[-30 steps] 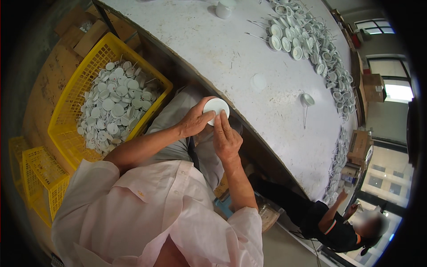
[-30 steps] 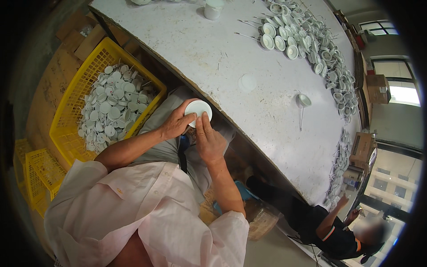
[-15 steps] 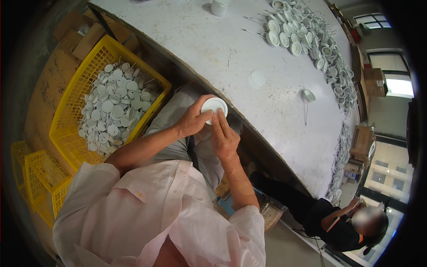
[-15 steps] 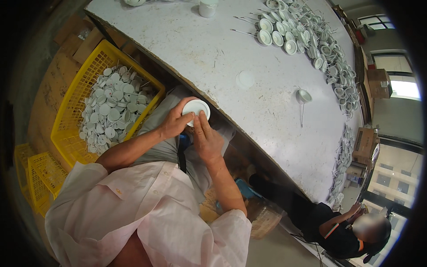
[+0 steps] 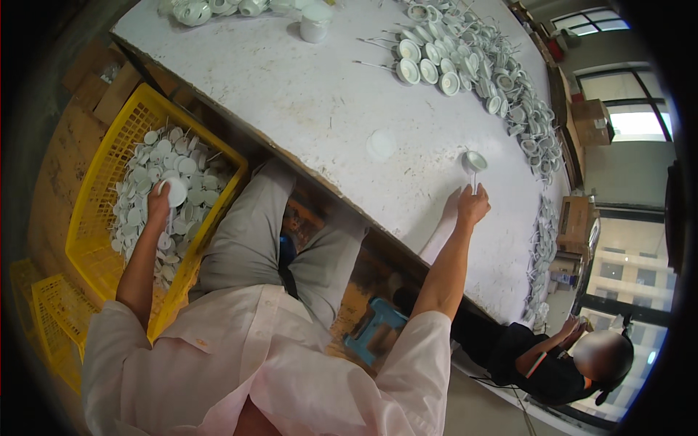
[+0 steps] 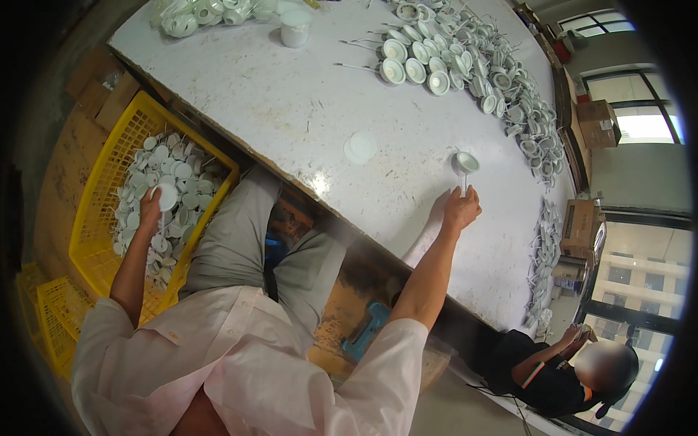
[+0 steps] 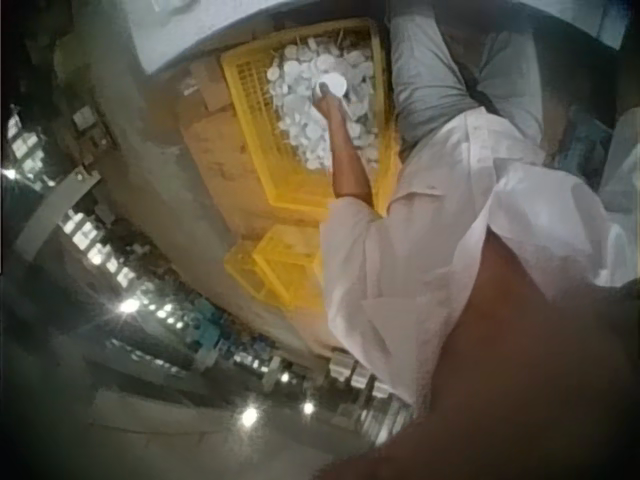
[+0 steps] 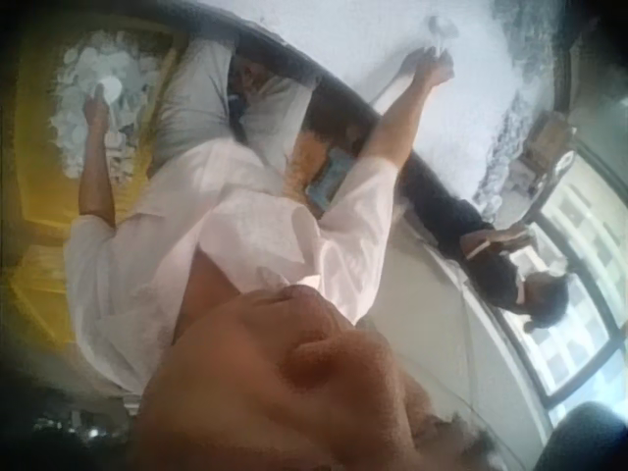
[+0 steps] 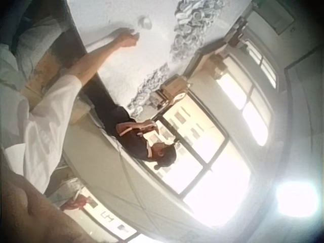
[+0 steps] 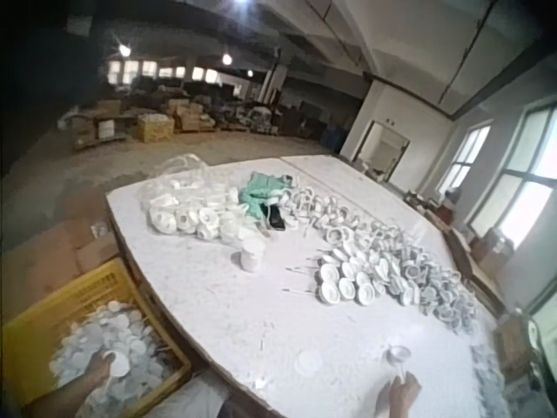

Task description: The person assembles LED light fixtures by picking up light bases and pressing circular covers onto them by hand, and fits plastic housing components together.

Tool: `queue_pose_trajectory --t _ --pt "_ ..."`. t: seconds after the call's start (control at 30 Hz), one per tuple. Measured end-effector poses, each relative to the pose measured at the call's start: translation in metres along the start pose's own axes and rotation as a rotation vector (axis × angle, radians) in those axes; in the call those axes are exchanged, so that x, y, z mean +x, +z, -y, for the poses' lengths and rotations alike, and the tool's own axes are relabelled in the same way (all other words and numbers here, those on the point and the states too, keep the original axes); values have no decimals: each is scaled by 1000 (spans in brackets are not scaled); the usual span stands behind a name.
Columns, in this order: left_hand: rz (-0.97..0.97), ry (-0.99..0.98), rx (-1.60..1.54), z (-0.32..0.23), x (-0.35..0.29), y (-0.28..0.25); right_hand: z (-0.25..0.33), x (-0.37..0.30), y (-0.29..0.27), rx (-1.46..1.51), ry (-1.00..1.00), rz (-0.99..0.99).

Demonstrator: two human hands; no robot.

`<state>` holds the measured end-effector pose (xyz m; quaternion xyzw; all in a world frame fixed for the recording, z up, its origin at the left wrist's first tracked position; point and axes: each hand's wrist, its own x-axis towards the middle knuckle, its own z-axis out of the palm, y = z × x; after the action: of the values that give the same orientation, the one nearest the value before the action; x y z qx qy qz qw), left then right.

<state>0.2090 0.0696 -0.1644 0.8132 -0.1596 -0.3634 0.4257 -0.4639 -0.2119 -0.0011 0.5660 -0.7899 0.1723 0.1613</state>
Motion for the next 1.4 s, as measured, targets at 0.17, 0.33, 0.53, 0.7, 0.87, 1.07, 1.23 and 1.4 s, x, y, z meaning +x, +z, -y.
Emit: queue_pose_trajectory --t 0.17,0.33,0.53,0.7,0.87,1.07,1.23,1.4 --pt "14 -261 -168 65 8 -75 -1 11 9 40 206 267" --pt "-154 -349 -289 100 20 -125 5 -25 4 267 137 137" --pt "-217 156 439 106 39 -93 66 -111 -37 717 149 198" --pt "853 180 -382 -93 -122 68 133 -218 -75 1002 14 395" --pt "1031 160 -663 -142 -181 138 205 -275 -129 1079 -485 510" --pt "839 244 -551 -148 -179 110 218 -256 -134 1151 -492 751" --pt "735 337 -418 -136 -170 98 200 -139 -56 672 -254 257" --pt "661 464 -274 -132 -178 98 196 -76 -16 359 -204 363"
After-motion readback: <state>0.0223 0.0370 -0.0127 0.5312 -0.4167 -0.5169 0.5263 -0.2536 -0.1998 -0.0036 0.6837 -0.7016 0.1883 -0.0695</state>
